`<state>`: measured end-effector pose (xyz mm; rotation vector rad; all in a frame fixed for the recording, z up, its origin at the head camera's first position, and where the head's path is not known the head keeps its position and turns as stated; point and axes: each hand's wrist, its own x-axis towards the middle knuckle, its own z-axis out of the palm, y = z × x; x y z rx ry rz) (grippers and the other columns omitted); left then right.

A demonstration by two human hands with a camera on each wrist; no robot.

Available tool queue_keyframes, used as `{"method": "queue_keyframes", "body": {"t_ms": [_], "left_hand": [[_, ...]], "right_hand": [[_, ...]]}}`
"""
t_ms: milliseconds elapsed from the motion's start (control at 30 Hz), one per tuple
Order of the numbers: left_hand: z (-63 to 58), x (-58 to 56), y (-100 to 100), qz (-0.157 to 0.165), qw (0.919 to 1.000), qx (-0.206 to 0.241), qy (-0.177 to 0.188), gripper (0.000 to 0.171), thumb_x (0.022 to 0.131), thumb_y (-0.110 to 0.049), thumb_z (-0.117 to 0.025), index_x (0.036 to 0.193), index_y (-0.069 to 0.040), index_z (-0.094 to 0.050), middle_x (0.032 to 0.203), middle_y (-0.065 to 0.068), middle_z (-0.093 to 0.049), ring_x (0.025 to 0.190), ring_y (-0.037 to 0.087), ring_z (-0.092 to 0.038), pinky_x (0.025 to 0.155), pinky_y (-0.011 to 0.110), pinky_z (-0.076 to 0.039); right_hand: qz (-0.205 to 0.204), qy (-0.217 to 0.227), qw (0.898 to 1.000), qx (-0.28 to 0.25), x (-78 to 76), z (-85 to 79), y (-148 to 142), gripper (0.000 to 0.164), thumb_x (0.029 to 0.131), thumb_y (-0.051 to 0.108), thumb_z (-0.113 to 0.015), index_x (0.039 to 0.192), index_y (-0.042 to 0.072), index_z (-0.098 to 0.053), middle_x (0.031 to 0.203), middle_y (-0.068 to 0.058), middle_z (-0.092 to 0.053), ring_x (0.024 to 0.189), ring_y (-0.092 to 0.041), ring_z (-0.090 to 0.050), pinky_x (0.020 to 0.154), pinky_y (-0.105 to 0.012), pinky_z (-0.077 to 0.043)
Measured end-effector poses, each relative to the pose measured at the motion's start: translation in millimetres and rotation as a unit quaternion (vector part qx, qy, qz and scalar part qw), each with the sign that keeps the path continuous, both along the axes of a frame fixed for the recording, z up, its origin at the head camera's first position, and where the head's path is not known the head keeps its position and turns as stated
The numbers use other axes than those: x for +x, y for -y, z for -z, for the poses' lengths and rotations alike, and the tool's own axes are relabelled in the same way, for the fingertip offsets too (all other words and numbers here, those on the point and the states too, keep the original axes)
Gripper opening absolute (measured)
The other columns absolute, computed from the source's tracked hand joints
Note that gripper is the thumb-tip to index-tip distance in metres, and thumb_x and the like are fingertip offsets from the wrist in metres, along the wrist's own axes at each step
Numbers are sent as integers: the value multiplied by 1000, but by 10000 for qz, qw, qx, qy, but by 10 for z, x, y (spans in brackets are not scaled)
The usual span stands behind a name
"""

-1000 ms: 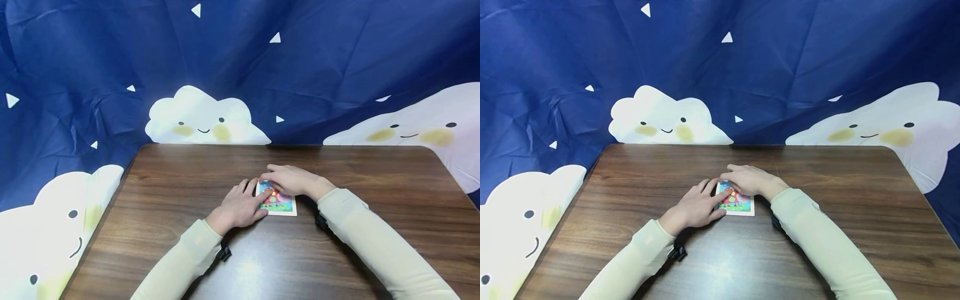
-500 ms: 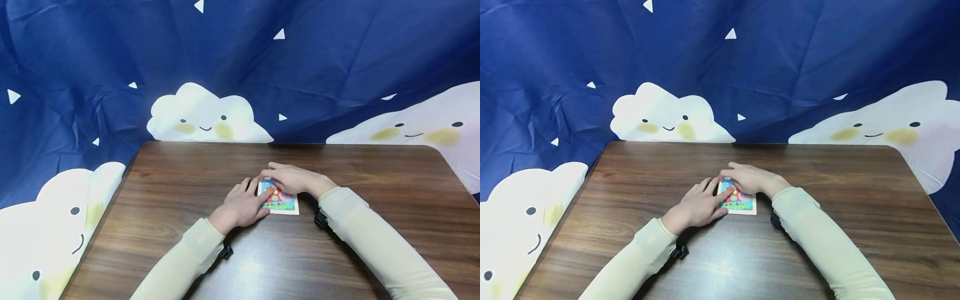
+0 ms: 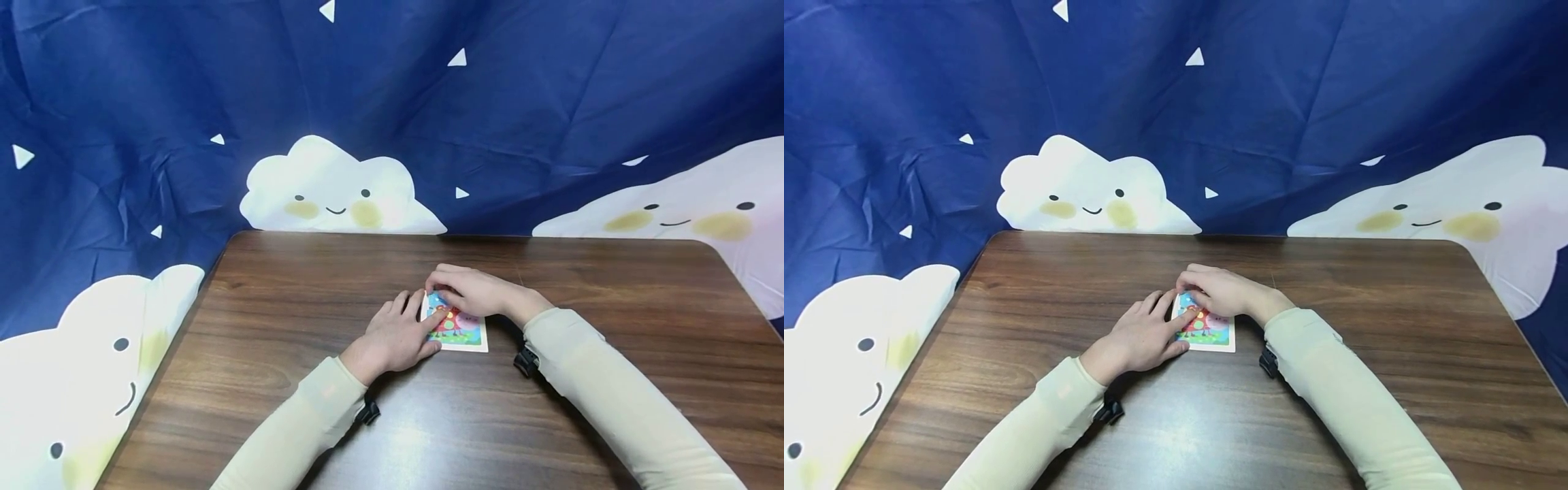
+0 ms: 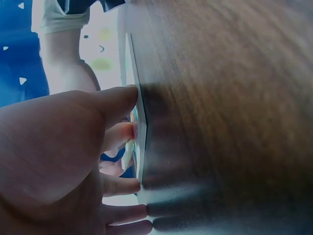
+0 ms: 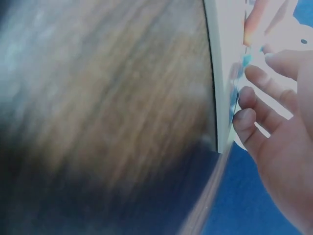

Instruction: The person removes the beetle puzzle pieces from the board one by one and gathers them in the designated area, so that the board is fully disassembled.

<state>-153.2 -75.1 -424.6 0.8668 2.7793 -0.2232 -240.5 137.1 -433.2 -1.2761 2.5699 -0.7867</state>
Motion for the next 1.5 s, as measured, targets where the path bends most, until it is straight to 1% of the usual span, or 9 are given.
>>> {"method": "queue_keyframes", "body": {"t_ms": [133, 300, 400, 433, 567, 933, 1200, 1333, 1500], "left_hand": [[2, 14, -8, 37, 10000, 14, -62, 65, 110, -60, -48, 170, -40, -32, 173, 15, -32, 157, 37, -38, 122, 46, -41], [-2, 26, -18, 47, 9999, 65, -74, 64, 110, -60, -48, 170, -40, -33, 173, 15, -33, 156, 38, -39, 122, 46, -41], [-1, 26, -24, 44, 9999, 65, -63, 64, 110, -59, -48, 170, -40, -33, 173, 15, -33, 156, 37, -38, 122, 46, -41], [1, 25, -25, 40, 10000, 64, -61, 64, 110, -59, -48, 170, -40, -33, 173, 15, -33, 156, 37, -38, 122, 46, -41], [11, 22, -29, 34, 9999, 55, -89, 64, 110, -60, -48, 169, -41, -33, 173, 15, -33, 156, 36, -38, 122, 46, -41], [16, 17, -25, 29, 9999, 51, -91, 64, 111, -60, -47, 170, -40, -33, 172, 15, -34, 156, 37, -38, 121, 46, -41], [25, 11, -20, 12, 10000, 52, -21, 64, 111, -60, -47, 170, -40, -33, 173, 15, -33, 157, 38, -37, 123, 46, -40], [19, 3, -20, 7, 10000, 28, -12, 64, 110, -60, -48, 169, -41, -34, 173, 15, -34, 157, 38, -38, 123, 46, -40], [11, -9, -11, -63, 10000, 14, 42, 65, 110, -61, -49, 170, -41, -32, 173, 15, -33, 158, 38, -37, 125, 46, -38]], "right_hand": [[-19, -28, 10000, -91, -9, 13, 5, 17, 105, 3, -61, 114, 11, -73, 114, -1, -68, 103, -17, -64, 98, -45, -54], [-324, -104, 9988, -363, -62, 80, -23, 15, 106, 9, -60, 113, 11, -73, 111, -1, -68, 101, -16, -64, 96, -43, -54], [-231, -45, 9995, -219, -62, 76, -6, 15, 107, 9, -60, 113, 11, -74, 112, 0, -68, 101, -15, -64, 97, -42, -54], [-96, 19, 9999, -81, -26, 18, 15, 15, 106, 6, -61, 112, 10, -74, 111, 0, -68, 101, -16, -64, 97, -44, -54], [41, 111, 9999, 101, -22, -15, 31, 15, 106, 6, -62, 113, 10, -75, 111, 0, -69, 101, -15, -64, 97, -42, -54], [265, 294, 9992, 86, -25, -23, 43, 14, 104, 7, -67, 115, 8, -75, 113, -3, -73, 102, -18, -65, 99, -44, -55], [847, 930, 9914, -366, -39, 24, 31, 12, 100, 4, -72, 109, 8, -80, 104, -3, -74, 93, -15, -62, 89, -34, -52], [998, 1314, 9846, -574, -51, 9, 9, 13, 101, 5, -72, 109, 7, -81, 107, -5, -78, 95, -15, -64, 88, -29, -51], [1176, 1517, 9787, -732, -59, -26, -41, 14, 102, 5, -70, 112, 5, -80, 110, -8, -80, 95, -16, -65, 88, -28, -51]]}}
